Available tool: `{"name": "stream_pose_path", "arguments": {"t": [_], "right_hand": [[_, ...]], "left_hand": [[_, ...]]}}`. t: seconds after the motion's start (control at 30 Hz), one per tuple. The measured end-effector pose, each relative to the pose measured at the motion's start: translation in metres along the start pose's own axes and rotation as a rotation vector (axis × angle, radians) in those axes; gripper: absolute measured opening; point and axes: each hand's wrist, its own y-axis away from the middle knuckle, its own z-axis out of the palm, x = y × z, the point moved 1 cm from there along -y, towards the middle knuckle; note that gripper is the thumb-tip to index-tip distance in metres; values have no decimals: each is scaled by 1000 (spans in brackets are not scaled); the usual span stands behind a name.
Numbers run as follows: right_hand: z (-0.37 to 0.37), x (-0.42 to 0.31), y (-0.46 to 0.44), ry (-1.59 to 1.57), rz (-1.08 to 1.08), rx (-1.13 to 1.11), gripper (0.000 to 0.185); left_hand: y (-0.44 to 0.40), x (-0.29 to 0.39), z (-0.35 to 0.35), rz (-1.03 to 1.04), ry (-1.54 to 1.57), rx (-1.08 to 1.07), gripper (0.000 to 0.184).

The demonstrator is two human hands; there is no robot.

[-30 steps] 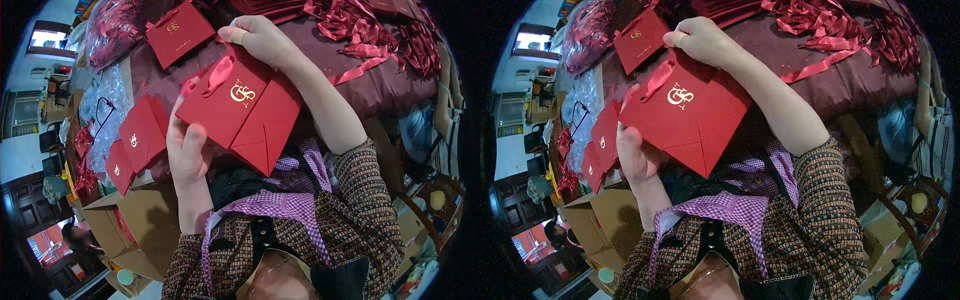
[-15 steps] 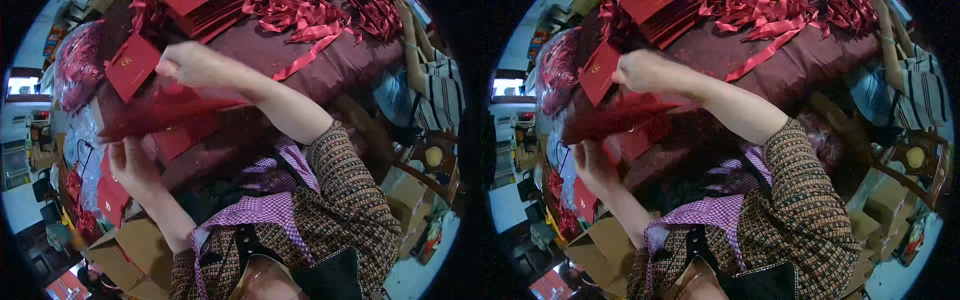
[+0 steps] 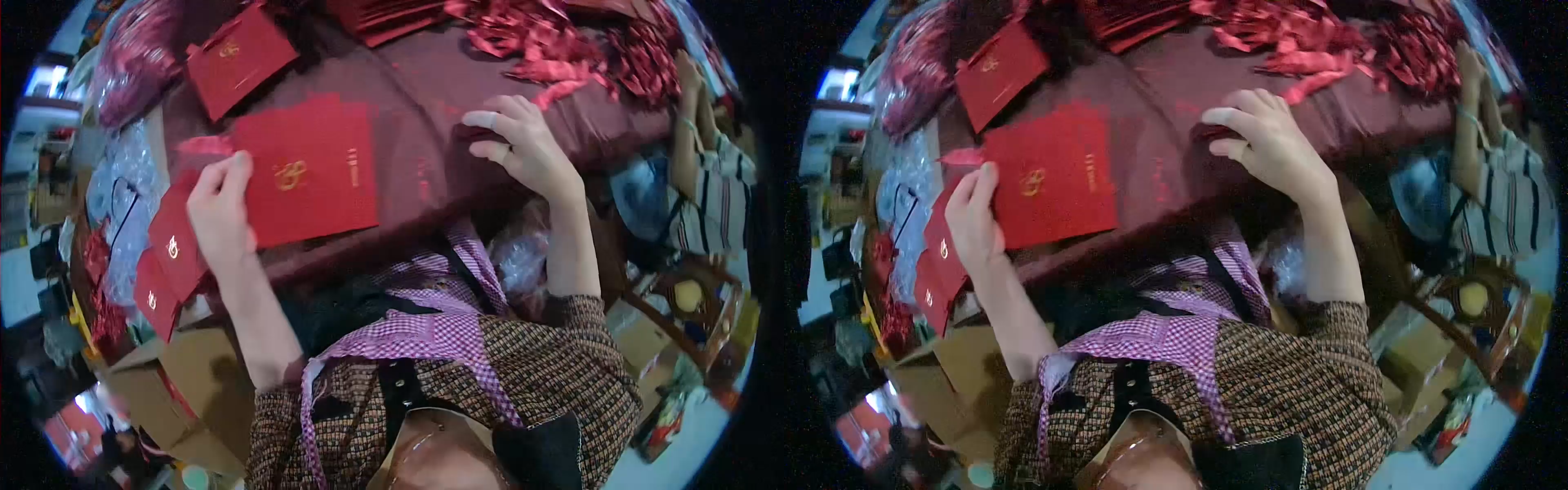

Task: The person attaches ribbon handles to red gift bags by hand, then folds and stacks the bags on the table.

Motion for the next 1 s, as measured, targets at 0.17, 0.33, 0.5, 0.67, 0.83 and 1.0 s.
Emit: {"name": "stream_pose_path", "arguments": {"t": [0.17, 0.33, 0.5, 0.67, 0.83, 1.0], "right_hand": [[16, -3, -6, 40, -9, 55, 17], [19, -25, -28, -165, 36, 206, 14], [47, -85, -67, -598, -96, -14, 15], [87, -108, -106, -470, -167, -158, 14], [100, -98, -110, -538, -20, -247, 15], [96, -86, -112, -579, 14, -177, 13]], "left_hand": [[1, -1, 4, -146, 78, -29, 17], [11, 4, 6, -142, 57, -61, 17], [11, -1, 9, -95, -26, -45, 15], [19, 8, 12, -123, 103, -99, 16], [28, 7, 22, -182, 179, -191, 29], [27, 7, 32, -235, 179, -249, 29]]}}
